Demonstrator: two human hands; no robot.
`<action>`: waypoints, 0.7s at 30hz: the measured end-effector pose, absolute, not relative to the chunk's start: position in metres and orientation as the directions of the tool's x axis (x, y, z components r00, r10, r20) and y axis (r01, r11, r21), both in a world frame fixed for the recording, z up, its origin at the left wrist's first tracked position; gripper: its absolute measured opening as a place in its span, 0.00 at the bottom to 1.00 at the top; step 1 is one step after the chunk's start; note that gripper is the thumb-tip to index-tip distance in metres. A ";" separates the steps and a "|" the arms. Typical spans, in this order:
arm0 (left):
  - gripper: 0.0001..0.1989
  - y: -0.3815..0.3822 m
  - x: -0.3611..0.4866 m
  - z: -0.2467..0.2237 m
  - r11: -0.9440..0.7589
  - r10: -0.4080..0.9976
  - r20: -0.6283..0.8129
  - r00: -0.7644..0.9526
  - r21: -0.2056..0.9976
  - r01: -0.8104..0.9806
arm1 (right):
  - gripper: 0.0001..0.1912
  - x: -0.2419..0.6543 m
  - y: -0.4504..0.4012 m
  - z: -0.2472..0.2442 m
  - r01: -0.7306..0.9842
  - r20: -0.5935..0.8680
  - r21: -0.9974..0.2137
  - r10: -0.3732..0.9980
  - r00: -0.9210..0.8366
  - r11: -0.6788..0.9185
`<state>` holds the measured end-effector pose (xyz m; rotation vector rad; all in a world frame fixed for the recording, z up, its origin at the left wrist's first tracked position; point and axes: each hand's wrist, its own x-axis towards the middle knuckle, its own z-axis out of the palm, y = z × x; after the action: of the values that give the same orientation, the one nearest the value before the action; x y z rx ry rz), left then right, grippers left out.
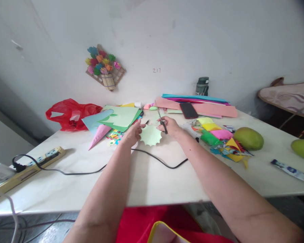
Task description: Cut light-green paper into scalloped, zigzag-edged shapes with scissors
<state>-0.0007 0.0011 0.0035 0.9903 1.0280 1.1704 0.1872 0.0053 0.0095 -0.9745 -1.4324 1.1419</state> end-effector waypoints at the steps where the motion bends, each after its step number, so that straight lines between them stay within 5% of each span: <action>1: 0.19 0.002 -0.001 0.003 0.147 0.987 -0.124 0.099 0.952 -0.269 | 0.17 0.187 0.007 0.009 -0.007 0.231 -0.973 0.967 -0.107 0.231; 6: 0.13 0.001 -0.001 -0.002 0.172 0.963 -0.114 0.246 0.957 -0.232 | 0.19 0.185 0.011 0.007 -0.103 0.244 -0.963 0.968 0.061 0.249; 13: 0.14 0.007 -0.006 -0.009 -0.037 0.998 0.049 0.029 0.952 -0.304 | 0.20 0.183 0.010 0.007 -0.053 0.149 -0.987 0.985 0.084 0.154; 21: 0.15 0.010 -0.011 -0.011 -0.155 0.986 0.121 -0.117 0.924 -0.350 | 0.15 0.207 0.040 -0.013 0.266 0.190 -0.950 0.978 0.083 0.162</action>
<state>-0.0111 0.0103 -0.0106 0.9842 0.9269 1.5316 0.2066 0.0397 -0.0133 -1.3075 -1.3927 0.8620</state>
